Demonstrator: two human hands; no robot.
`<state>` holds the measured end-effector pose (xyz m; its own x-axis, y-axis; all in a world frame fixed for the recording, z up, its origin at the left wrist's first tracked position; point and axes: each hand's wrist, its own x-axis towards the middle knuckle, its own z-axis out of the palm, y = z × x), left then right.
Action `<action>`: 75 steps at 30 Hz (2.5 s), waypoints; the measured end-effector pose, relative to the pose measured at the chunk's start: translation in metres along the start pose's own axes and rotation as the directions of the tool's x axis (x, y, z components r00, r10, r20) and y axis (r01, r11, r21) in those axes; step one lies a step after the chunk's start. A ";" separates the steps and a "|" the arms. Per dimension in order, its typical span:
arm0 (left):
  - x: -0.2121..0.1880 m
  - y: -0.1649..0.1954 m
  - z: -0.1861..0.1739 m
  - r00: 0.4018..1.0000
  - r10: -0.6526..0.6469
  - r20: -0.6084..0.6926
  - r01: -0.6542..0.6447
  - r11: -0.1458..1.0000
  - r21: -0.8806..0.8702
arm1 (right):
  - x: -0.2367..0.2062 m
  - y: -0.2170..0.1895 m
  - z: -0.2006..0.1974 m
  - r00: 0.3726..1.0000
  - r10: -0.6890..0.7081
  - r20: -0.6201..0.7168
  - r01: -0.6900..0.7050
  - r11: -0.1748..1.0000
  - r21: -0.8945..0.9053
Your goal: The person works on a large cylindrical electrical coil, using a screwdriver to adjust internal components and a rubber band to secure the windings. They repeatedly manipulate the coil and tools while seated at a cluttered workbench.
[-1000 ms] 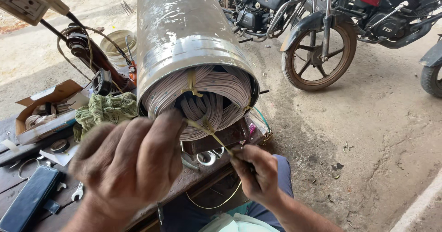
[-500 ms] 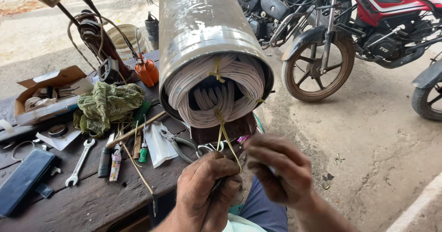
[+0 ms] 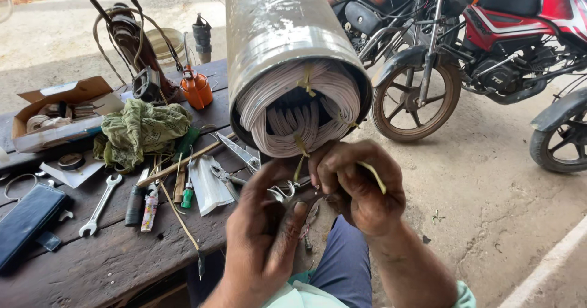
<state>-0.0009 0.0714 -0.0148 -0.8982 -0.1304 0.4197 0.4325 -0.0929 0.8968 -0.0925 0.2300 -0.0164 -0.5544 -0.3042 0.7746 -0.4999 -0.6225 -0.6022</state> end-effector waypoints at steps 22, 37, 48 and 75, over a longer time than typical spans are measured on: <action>0.007 -0.004 -0.024 0.874 0.402 0.274 -0.480 0.623 0.617 | -0.030 0.035 0.017 0.960 -0.275 0.058 0.251 0.745 -0.618; 0.031 -0.031 -0.014 0.726 0.572 0.382 -0.585 0.805 -0.095 | 0.116 -0.065 0.024 0.462 0.513 0.724 0.531 0.494 -0.689; 0.029 -0.077 -0.004 0.652 0.716 0.247 -0.758 0.621 0.202 | 0.114 -0.060 0.028 0.615 0.530 0.584 0.487 0.326 -0.810; 0.022 0.009 -0.010 0.766 0.446 0.464 -0.641 0.593 0.488 | -0.044 -0.035 0.017 0.991 -0.105 -0.089 0.026 0.778 -0.628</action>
<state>-0.0164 0.0580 0.0012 -0.5312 0.3167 0.7858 0.7938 0.5102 0.3310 -0.0386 0.2530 -0.0261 -0.5558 -0.1722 0.8133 -0.8211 -0.0395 -0.5694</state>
